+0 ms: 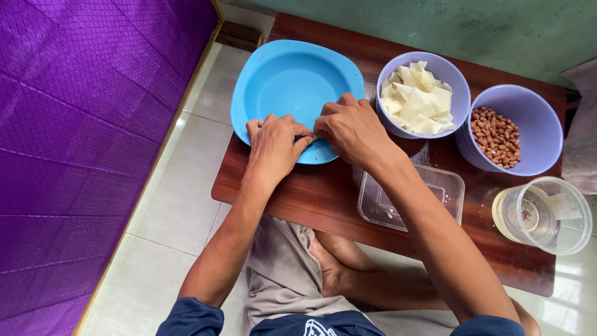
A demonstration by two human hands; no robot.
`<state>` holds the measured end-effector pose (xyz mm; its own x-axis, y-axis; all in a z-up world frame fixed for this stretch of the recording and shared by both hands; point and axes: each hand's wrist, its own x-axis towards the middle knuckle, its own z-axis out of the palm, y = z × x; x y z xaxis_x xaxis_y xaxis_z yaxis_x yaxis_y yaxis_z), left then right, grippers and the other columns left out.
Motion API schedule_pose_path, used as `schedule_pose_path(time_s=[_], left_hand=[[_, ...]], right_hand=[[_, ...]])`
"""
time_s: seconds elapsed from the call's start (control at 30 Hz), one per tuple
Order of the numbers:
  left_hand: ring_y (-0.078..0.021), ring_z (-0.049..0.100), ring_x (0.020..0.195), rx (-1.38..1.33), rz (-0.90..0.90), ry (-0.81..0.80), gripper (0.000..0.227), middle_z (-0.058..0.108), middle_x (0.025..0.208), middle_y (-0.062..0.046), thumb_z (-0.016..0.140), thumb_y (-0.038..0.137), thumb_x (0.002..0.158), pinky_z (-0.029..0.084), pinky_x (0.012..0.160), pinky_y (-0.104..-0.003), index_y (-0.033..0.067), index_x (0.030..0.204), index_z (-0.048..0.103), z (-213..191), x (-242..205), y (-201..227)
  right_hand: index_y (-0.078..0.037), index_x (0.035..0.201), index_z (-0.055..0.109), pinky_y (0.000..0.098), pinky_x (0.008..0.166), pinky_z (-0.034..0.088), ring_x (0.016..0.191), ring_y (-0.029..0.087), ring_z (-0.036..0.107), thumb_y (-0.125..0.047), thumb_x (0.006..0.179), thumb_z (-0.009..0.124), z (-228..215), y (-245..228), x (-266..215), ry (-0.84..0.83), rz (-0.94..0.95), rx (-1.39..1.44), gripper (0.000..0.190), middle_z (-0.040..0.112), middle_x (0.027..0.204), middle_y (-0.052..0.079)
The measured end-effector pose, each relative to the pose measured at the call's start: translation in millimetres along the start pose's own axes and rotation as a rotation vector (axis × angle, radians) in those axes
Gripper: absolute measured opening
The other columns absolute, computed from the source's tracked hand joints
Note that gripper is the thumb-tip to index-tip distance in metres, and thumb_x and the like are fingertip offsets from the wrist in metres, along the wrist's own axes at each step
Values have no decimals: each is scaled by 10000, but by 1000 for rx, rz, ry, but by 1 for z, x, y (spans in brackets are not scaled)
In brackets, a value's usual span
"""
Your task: Assembling peanut snacks by placing peanuts inside a wrapper and folding it into a specific shape.
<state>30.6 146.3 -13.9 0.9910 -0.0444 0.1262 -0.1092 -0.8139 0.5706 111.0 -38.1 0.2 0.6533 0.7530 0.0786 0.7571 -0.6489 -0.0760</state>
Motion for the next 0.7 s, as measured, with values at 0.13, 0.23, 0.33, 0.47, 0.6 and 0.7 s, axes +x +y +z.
schedule_pose_path(time_s=[0.13, 0.23, 0.33, 0.47, 0.6, 0.7], left_hand=[[-232, 597, 876, -5, 0, -1, 94, 666, 840, -13, 730, 215, 926, 315, 969, -536, 179, 996, 783, -2, -1, 1], [-240, 594, 877, -13, 12, -15, 101, 656, 838, -25, 719, 202, 934, 317, 965, -542, 159, 1003, 781, -5, -2, 4], [-243, 601, 888, -20, -2, -18, 107, 663, 847, -30, 718, 211, 938, 312, 976, -541, 158, 1006, 783, -4, -2, 4], [-251, 606, 908, -24, -23, -24, 124, 670, 872, -40, 712, 223, 944, 307, 992, -545, 156, 1024, 781, -3, -1, 3], [-253, 609, 918, -25, -23, -33, 149, 665, 884, -36, 697, 258, 959, 309, 979, -534, 163, 1041, 777, -2, 0, 1], [-243, 608, 907, -27, -32, -39, 167, 658, 877, -33, 682, 270, 974, 311, 974, -523, 155, 1053, 774, -4, 0, 3]], right_hand=[[-218, 797, 748, 443, 799, 509, 1039, 290, 614, -246, 988, 649, -4, -2, -4, -12, 3, 27, 217, 720, 987, -11], [-199, 861, 770, 467, 818, 509, 1052, 332, 626, -208, 994, 644, -6, -2, -6, -12, 3, 81, 183, 742, 1017, 19], [-202, 873, 778, 465, 817, 512, 1057, 330, 630, -197, 996, 643, -4, 0, -7, -10, -2, 77, 182, 747, 1024, 18], [-205, 889, 774, 466, 809, 514, 1050, 332, 639, -190, 999, 633, -2, 0, -7, -4, 0, 74, 179, 749, 1025, 15], [-209, 878, 767, 456, 787, 516, 1027, 334, 652, -177, 988, 633, -2, 0, -7, 10, -10, 59, 176, 750, 1015, 20], [-196, 880, 773, 457, 783, 523, 1024, 330, 660, -155, 972, 648, -4, -2, -7, 26, -11, 65, 161, 752, 1015, 29]])
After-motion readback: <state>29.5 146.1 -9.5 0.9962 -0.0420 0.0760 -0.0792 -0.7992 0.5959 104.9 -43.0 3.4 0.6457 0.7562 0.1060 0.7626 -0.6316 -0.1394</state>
